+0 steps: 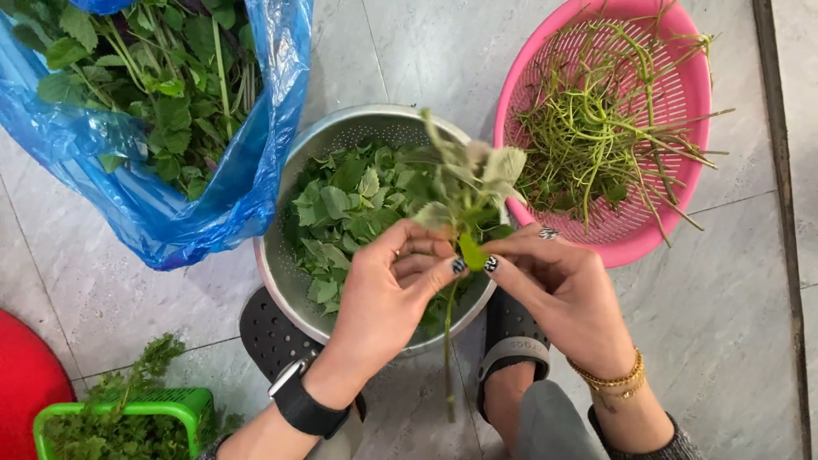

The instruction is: The person sits on the floor and picks green leaves from stems by hand, placing the leaves into a metal colander and the bare stems into a pink basket. They repeatedly reach into a blue plastic bag to retrieve more herb stems for processing.

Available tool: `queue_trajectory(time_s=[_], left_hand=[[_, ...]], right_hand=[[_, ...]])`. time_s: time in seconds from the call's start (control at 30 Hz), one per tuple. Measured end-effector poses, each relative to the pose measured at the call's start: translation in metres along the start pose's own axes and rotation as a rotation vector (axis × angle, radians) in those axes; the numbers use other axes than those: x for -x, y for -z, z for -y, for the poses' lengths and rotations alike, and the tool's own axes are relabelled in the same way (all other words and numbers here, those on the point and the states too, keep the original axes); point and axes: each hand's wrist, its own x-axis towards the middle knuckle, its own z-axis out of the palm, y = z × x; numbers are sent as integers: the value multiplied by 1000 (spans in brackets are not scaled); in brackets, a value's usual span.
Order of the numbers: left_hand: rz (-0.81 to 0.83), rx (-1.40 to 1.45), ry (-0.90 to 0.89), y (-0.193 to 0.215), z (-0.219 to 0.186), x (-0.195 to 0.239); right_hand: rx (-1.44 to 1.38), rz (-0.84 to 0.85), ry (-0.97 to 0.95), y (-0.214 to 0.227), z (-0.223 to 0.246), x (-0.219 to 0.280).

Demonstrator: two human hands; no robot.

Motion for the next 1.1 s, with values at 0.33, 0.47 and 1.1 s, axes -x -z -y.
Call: queue_trajectory(time_s=[0.33,0.47,1.1], left_hand=[[91,92,-118,-12,25,-6],[1,276,154,-16,10,-6],[126,-560,-476,-6,-5,-4]], right_hand=[[-279,-73,-92,-11,-29,6],[-403,-169,-10,-10,-36,7],[-361,22,258,34,2,7]])
